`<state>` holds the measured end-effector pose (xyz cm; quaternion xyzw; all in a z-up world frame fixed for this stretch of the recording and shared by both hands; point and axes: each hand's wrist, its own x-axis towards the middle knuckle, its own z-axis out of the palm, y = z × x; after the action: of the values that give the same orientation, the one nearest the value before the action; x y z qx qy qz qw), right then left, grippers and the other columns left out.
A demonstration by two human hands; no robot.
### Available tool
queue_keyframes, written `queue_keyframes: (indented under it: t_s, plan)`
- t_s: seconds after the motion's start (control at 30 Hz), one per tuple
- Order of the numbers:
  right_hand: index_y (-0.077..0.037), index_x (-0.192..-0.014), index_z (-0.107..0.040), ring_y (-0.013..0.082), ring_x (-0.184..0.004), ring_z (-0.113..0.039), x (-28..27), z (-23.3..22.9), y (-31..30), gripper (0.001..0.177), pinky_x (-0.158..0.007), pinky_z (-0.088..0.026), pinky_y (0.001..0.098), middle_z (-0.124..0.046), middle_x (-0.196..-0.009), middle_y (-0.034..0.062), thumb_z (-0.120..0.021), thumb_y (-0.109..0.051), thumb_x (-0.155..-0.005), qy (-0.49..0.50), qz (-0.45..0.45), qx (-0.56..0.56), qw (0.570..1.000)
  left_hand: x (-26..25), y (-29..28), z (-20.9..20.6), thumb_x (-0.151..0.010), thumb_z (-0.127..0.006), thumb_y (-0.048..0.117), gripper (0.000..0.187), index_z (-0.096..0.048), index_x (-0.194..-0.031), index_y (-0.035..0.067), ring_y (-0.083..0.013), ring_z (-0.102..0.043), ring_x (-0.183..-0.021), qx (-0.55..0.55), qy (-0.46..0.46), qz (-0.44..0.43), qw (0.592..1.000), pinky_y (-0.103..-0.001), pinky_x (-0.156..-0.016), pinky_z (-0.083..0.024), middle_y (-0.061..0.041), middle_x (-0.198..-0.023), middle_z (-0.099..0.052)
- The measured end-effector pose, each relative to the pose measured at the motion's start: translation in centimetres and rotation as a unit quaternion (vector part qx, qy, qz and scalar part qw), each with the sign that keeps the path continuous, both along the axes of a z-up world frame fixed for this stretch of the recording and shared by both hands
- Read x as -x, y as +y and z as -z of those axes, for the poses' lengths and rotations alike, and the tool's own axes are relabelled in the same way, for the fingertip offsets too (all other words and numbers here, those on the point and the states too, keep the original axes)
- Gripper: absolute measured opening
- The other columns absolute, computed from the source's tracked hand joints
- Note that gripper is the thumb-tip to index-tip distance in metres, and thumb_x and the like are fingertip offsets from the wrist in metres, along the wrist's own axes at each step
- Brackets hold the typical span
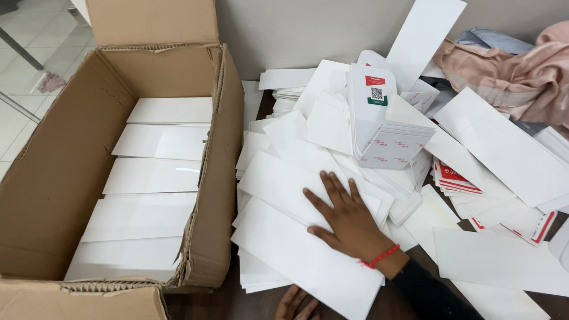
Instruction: The person picks up rectangular white papers from a large pile and stacks them neatly inside a cardboard box.
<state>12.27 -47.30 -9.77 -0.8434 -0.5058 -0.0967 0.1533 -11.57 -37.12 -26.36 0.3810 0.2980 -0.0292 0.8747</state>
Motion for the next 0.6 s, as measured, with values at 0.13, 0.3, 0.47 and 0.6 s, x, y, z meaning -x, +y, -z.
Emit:
queue_keyframes:
  t_s: [0.13,0.3,0.47,0.6]
  plan:
    - [-0.018,-0.154,-0.041,0.0438,-0.15,-0.022,2.7,-0.2,-0.6,0.07,-0.117,-0.016,0.0629,-0.023,-0.161,0.0288,-0.06,-0.05,-0.094,0.028,-0.023,0.002,0.999,-2.2,0.2,-0.6,-0.093,-0.062,0.013,0.068,-0.03,-0.153,0.004,-0.0354,-0.062,-0.13,0.085,0.068,-0.081,0.991,-0.054,-0.108,-0.053,-0.023,-0.146,-0.056]
    - [-0.02,-0.152,-0.044,0.0429,-0.149,-0.026,4.0,-1.4,-2.1,0.071,-0.116,-0.019,0.0609,-0.026,-0.161,0.0252,-0.067,-0.046,-0.09,0.065,-0.052,0.007,0.997,-1.7,0.1,-3.3,-0.093,-0.058,0.018,0.06,-0.043,-0.147,-0.003,-0.0336,-0.065,-0.127,0.025,0.068,-0.043,0.996,-0.049,-0.106,-0.054,-0.023,-0.137,-0.065]
    - [-0.018,-0.145,-0.053,0.0398,-0.147,-0.029,6.2,-1.2,-3.8,0.073,-0.116,-0.021,0.0577,-0.032,-0.159,0.0219,-0.074,-0.052,-0.084,0.136,-0.12,-0.003,0.983,-2.1,0.0,-4.5,-0.088,-0.061,0.016,0.061,-0.043,-0.144,-0.002,-0.0352,-0.065,-0.124,0.07,0.017,-0.053,0.996,-0.054,-0.106,-0.054,-0.025,-0.131,-0.064]
    - [-0.028,-0.135,-0.065,0.0245,-0.155,-0.044,5.8,0.7,-5.3,0.047,-0.13,-0.03,0.049,-0.051,-0.158,-0.0011,-0.071,-0.053,-0.097,0.208,-0.167,0.036,0.963,-2.3,-0.4,-5.5,-0.088,-0.069,0.018,0.065,-0.038,-0.143,0.001,-0.0339,-0.064,-0.126,0.08,0.049,-0.094,0.991,-0.053,-0.109,-0.052,-0.026,-0.13,-0.062]
